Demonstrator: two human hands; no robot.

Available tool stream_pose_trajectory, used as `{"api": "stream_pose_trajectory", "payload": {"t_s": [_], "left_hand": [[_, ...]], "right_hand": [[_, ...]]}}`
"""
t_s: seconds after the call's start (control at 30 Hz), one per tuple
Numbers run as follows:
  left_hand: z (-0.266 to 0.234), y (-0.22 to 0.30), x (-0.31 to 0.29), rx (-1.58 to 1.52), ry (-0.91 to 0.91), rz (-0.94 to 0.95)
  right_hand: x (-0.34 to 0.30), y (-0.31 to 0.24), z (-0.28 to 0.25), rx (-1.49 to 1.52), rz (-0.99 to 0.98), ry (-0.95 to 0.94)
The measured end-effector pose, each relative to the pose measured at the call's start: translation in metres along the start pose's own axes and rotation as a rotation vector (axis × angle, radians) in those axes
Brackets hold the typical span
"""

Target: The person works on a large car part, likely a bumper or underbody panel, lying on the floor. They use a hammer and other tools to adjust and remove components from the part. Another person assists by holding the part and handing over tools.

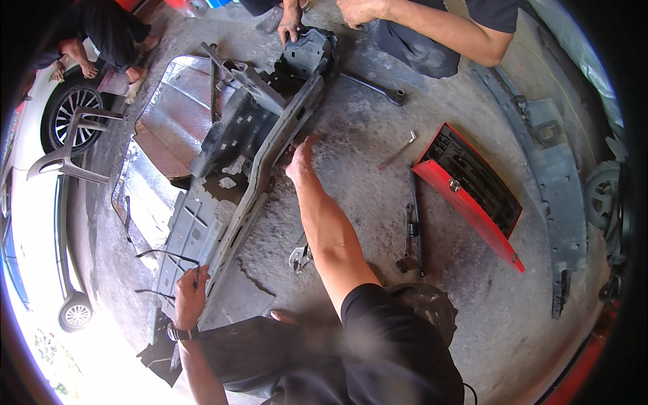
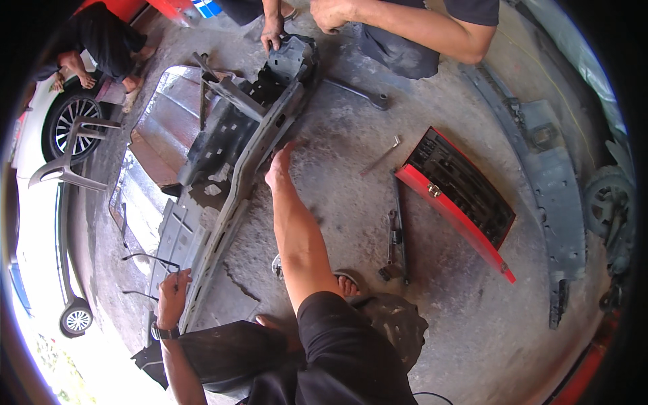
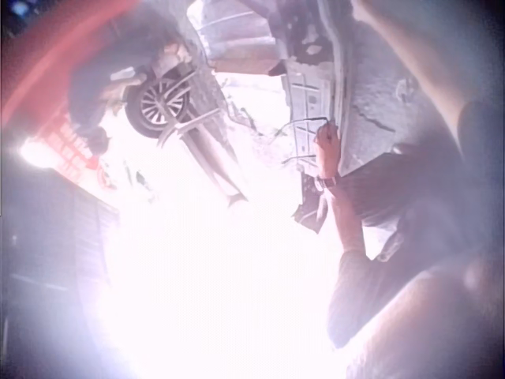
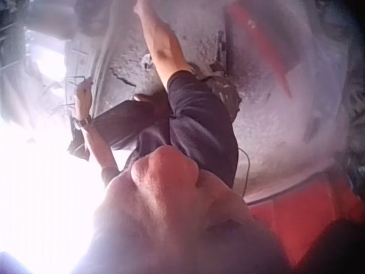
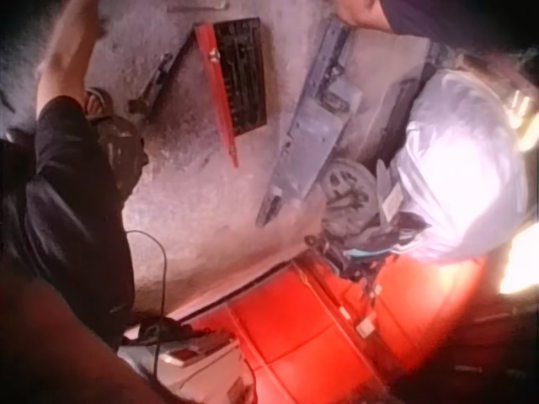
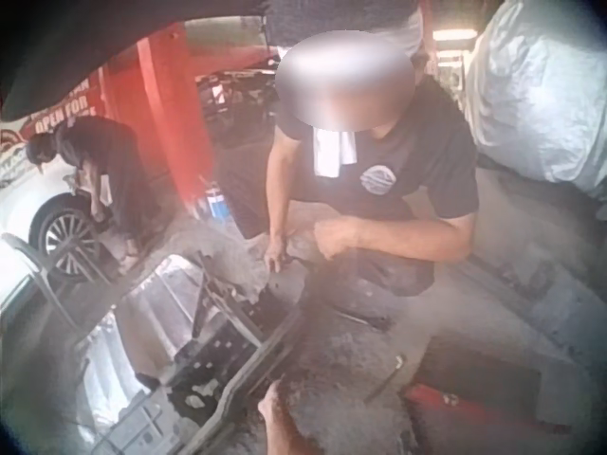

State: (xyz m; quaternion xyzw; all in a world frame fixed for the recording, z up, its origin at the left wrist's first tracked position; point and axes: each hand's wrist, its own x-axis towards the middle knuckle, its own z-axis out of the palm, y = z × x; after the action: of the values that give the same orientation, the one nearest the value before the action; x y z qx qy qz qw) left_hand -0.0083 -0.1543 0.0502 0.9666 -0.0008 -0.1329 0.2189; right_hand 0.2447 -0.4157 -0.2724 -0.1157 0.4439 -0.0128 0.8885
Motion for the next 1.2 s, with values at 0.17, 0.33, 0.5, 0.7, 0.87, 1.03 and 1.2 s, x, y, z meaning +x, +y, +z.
{"api": "stream_pose_trajectory", "payload": {"t_s": [0.17,0.33,0.5,0.7,0.87,1.03,1.2], "left_hand": [[0.017,0.009,0.007,-0.097,-0.022,0.114],[0.023,-0.001,0.009,-0.065,0.003,0.178],[0.022,-0.008,0.004,-0.038,-0.006,0.167],[0.013,0.001,-0.005,-0.046,-0.017,0.206],[-0.016,-0.015,-0.008,-0.003,-0.077,0.101],[-0.037,-0.107,0.005,0.141,0.118,0.046],[-0.015,-0.207,-0.003,0.115,0.248,-0.254]], "right_hand": [[-0.01,0.011,-0.005,-0.008,0.117,-0.121],[-0.03,0.01,-0.009,-0.086,0.092,-0.148],[-0.042,0.003,-0.015,-0.222,0.111,-0.171],[-0.051,0.01,-0.029,-0.305,-0.315,-0.005],[-0.172,0.061,0.014,-0.809,-1.449,-0.05],[-0.224,0.146,0.019,-1.341,-1.39,-0.761],[-0.228,0.179,-0.006,-1.722,-1.41,-0.669]]}}
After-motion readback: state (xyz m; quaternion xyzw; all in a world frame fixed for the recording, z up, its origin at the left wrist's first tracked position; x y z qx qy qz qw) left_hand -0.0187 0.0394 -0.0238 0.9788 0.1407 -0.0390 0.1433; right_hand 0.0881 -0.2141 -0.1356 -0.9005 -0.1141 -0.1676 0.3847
